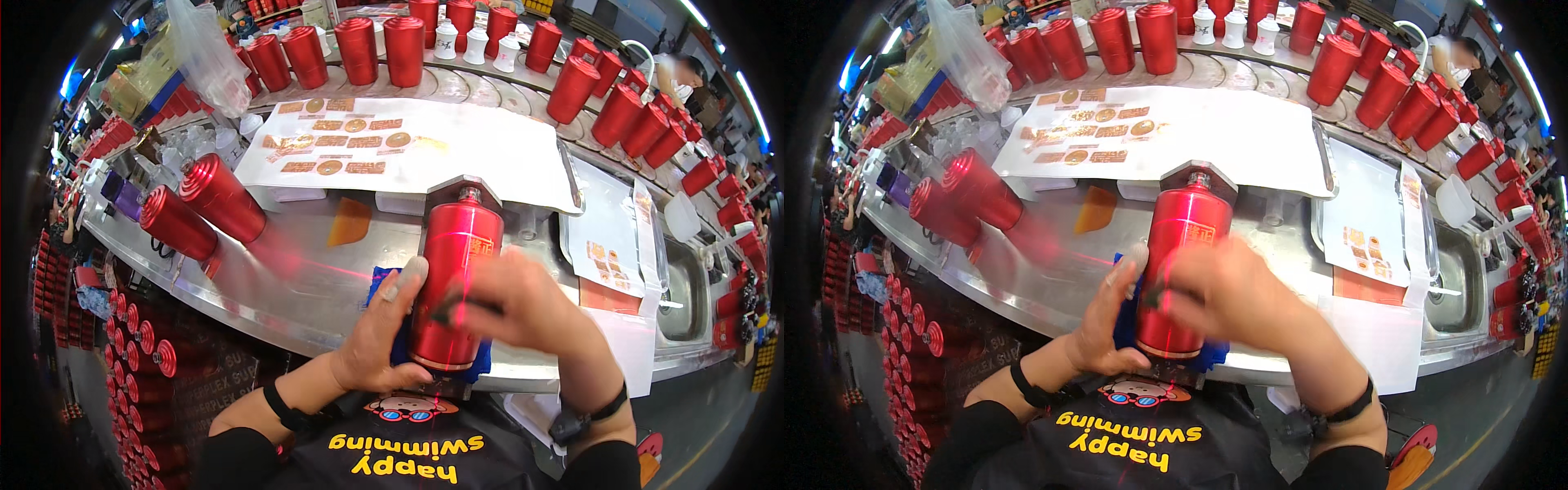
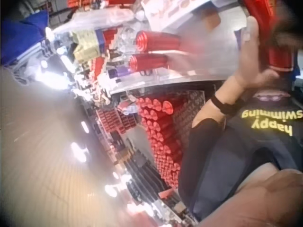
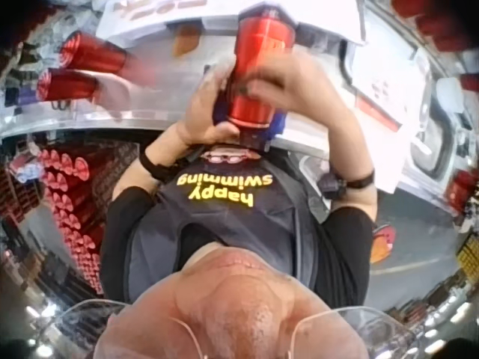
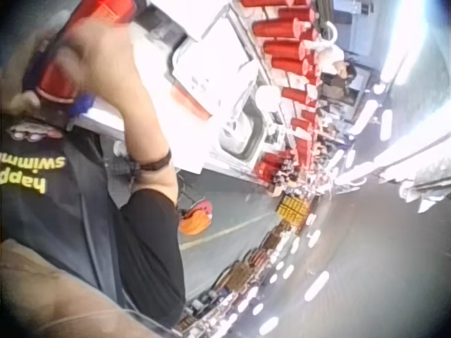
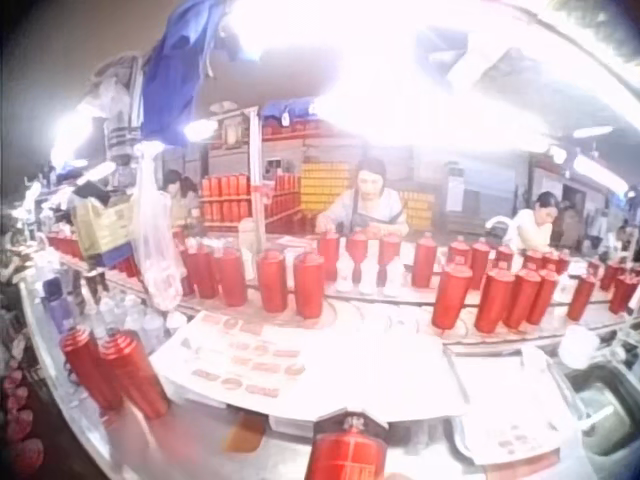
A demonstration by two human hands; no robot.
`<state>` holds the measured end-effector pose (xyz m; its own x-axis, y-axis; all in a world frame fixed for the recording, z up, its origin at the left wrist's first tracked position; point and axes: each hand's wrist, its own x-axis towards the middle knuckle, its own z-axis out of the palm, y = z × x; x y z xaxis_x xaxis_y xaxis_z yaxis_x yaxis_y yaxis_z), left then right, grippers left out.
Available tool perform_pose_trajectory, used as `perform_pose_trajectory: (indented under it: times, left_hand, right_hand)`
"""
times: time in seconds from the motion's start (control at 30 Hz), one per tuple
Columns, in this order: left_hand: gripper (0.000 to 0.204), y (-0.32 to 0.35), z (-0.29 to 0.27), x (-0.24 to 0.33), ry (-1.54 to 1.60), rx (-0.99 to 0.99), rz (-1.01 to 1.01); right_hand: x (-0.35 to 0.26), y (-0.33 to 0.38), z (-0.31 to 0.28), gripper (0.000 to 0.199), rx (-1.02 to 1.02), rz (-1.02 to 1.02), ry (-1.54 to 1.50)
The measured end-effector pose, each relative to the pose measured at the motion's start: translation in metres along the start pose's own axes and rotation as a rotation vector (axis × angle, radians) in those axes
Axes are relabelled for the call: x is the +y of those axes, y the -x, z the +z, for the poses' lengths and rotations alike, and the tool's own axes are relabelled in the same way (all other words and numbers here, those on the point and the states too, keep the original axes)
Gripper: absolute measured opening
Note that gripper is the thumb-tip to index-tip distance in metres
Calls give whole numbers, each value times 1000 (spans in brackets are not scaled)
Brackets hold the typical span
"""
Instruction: The recorder applies various decorative and informative labels to red bottles using a specialized station with a laser alignment guide and hand tools.
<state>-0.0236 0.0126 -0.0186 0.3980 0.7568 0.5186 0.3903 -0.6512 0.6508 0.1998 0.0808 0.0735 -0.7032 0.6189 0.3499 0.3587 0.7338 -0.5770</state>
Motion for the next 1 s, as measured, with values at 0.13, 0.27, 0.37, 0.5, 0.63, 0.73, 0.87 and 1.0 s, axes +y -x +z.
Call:
perform_pose_trajectory:
  times: [0.13,0.27,0.37,0.5,0.63,0.73,0.87,1.0]
  left_hand:
    - [78,-37,-6,-21,500,78,-372]
    - [53,-97,-2,-47,938,109,-653]
    - [41,-138,3,-42,1250,-123,-784]
    - [36,-148,-2,-58,1062,-289,-931]
    - [34,-143,-5,-58,1073,-321,-836]
    - [33,-138,-16,-45,1142,-313,-722]
    - [31,-141,-30,-21,1166,-201,-596]
    - [30,-140,-36,-27,1118,-163,-495]
  right_hand:
    - [24,-37,-9,14,360,111,406]
    - [-3,-2,2,21,30,-131,-13]
    - [22,12,4,18,383,396,-446]
    - [34,27,5,14,600,184,-77]
    - [20,45,1,16,588,202,-127]
    - [16,52,1,17,628,166,-79]
    - [1,53,7,21,686,38,31]
    - [-9,58,13,24,615,-16,116]
